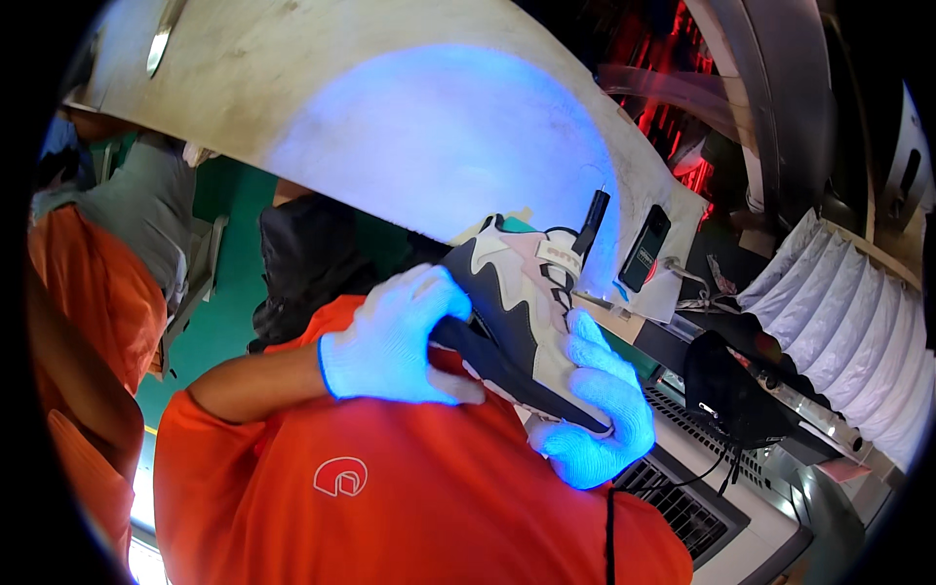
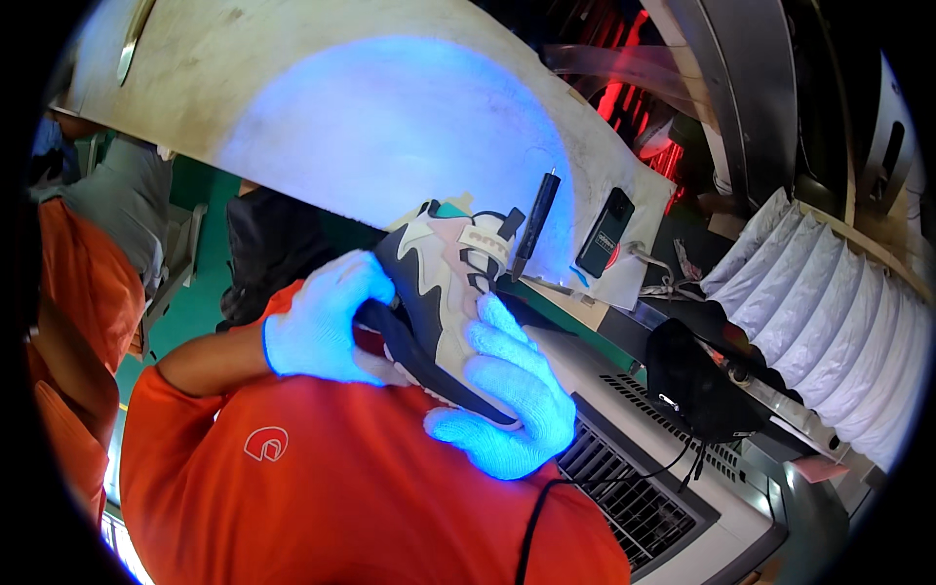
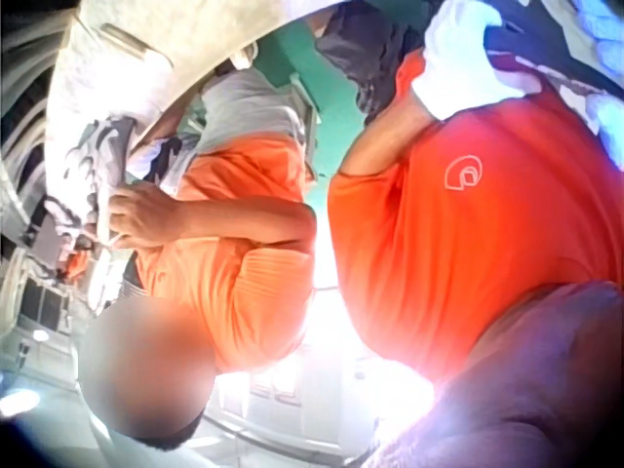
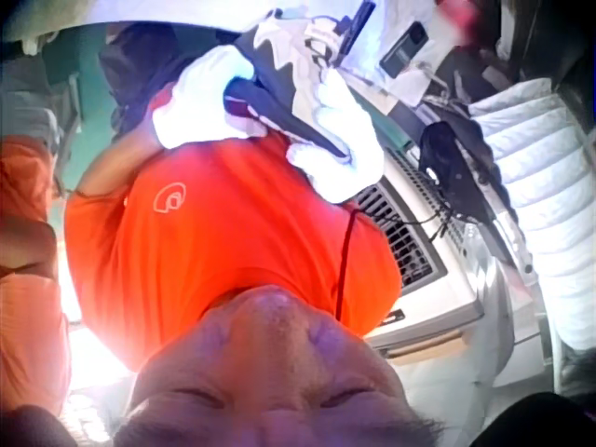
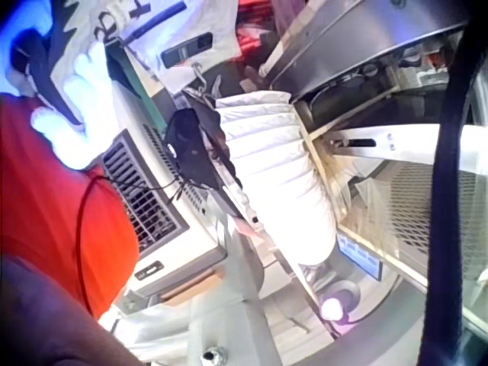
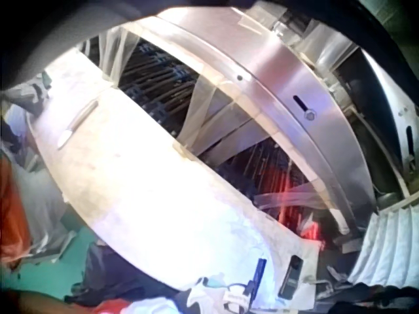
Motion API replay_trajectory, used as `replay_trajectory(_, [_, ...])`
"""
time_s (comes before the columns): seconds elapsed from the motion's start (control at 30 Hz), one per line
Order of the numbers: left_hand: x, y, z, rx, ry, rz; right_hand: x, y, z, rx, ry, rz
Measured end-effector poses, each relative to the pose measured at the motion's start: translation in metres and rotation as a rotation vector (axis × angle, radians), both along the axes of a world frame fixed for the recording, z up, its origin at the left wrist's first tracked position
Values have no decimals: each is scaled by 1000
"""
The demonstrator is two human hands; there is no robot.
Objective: The person uses a black brush to scrub the sole and sides of a white and green sneaker. They repeatedly rotate the shoe to access different areas of the outsole and midsole, applying pressure with the brush. The person works at a bench in a factory setting, handling the shoe with gloved hands.
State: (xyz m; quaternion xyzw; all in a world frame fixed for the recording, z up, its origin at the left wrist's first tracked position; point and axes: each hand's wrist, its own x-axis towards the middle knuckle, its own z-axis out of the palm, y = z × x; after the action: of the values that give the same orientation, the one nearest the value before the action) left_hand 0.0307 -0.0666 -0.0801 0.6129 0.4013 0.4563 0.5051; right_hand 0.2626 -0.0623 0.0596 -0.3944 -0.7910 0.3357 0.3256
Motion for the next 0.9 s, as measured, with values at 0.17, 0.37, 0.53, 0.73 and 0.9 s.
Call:
replay_trajectory(0.17, [10,17,33,130,-11,26,-12,0,4,-15,-25,-134])
replay_trajectory(0.37, [27,33,44,393,-240,-49,1,5,-14,194,81,-114])
replay_trajectory(0.53, [37,56,46,312,-177,-261,19,0,-69,409,356,-191])
replay_trajectory(0.73, [76,90,78,222,79,-310,95,35,-69,69,302,214])
replay_trajectory(0.9, [106,123,87,85,583,-409,87,35,-139,-225,497,-238])
